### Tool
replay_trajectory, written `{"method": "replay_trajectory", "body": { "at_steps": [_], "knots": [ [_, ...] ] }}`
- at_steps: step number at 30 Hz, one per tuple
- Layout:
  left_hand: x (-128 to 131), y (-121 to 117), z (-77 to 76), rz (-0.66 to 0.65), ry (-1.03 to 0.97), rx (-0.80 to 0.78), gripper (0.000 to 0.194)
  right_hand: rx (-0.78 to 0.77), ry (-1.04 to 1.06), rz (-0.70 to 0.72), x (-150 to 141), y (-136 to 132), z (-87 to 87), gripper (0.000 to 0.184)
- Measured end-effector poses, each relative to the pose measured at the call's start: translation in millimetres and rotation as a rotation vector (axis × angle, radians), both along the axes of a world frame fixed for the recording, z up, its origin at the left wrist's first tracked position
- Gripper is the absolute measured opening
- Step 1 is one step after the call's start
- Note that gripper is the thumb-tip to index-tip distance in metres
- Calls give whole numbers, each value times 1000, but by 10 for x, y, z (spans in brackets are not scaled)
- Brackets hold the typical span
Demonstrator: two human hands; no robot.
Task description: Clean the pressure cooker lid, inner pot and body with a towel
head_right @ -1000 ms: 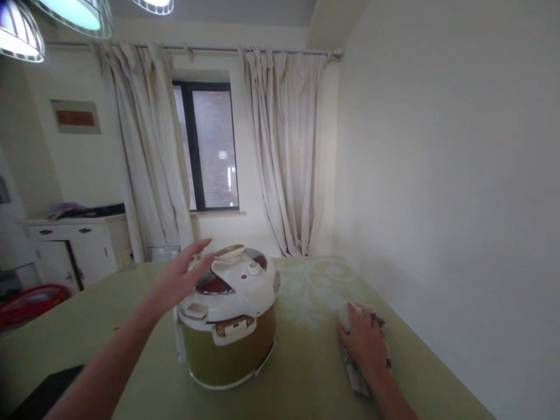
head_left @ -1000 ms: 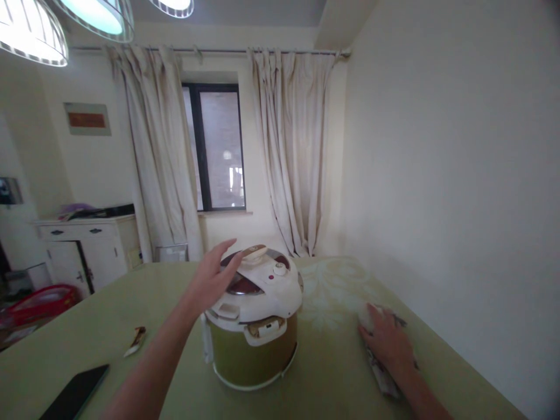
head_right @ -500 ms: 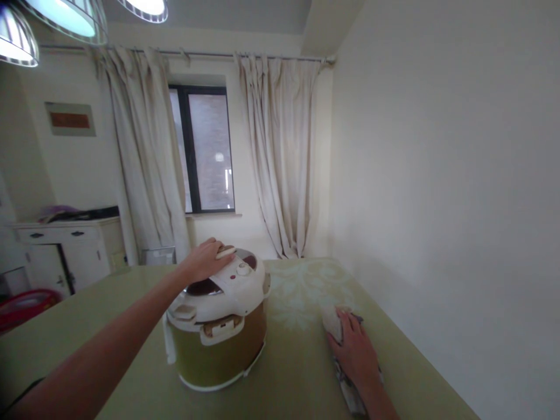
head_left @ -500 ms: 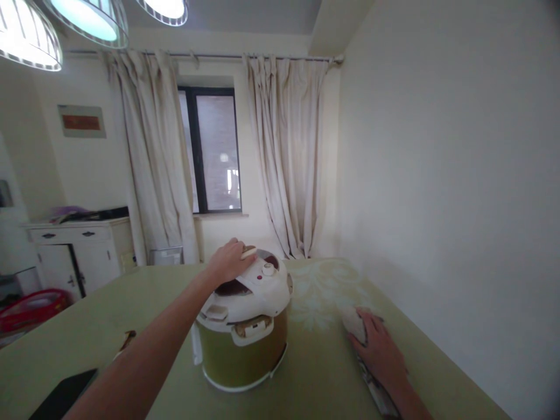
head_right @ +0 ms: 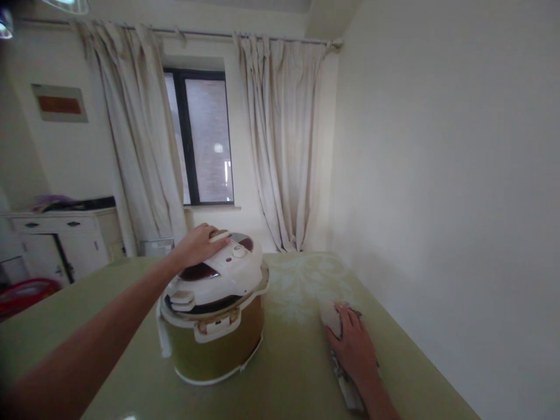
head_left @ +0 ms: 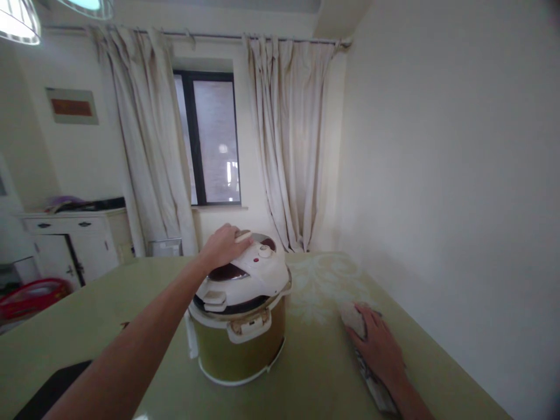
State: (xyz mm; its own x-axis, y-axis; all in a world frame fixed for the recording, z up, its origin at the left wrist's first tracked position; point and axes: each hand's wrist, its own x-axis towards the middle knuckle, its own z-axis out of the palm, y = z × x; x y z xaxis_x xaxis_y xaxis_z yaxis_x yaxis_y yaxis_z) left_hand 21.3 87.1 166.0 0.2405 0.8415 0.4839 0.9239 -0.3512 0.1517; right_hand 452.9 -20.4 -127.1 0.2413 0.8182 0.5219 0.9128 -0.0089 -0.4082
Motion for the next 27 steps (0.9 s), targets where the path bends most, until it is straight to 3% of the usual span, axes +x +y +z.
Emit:
{"method": "replay_trajectory", "body": {
  "at_steps": [5,12,20,23,27],
  "knots": [
    [18,-31,68,-29,17,0,64,-6,-9,-7,0,13,-11,64],
    [89,-89,26,-93,71,-43,60,-21,11,-5,-14,-18,30,62],
    [107,-98,185,-8,-8,-19,59,-17,32,-3,-8,-19,30,61],
    [223,-214,248,-9,-43,68,55,24,59,-37,-11,10,2,62],
    [581,-535,355,-115,-122,164,45,55,60,-108,-7,-13,-1,66]
  ]
}}
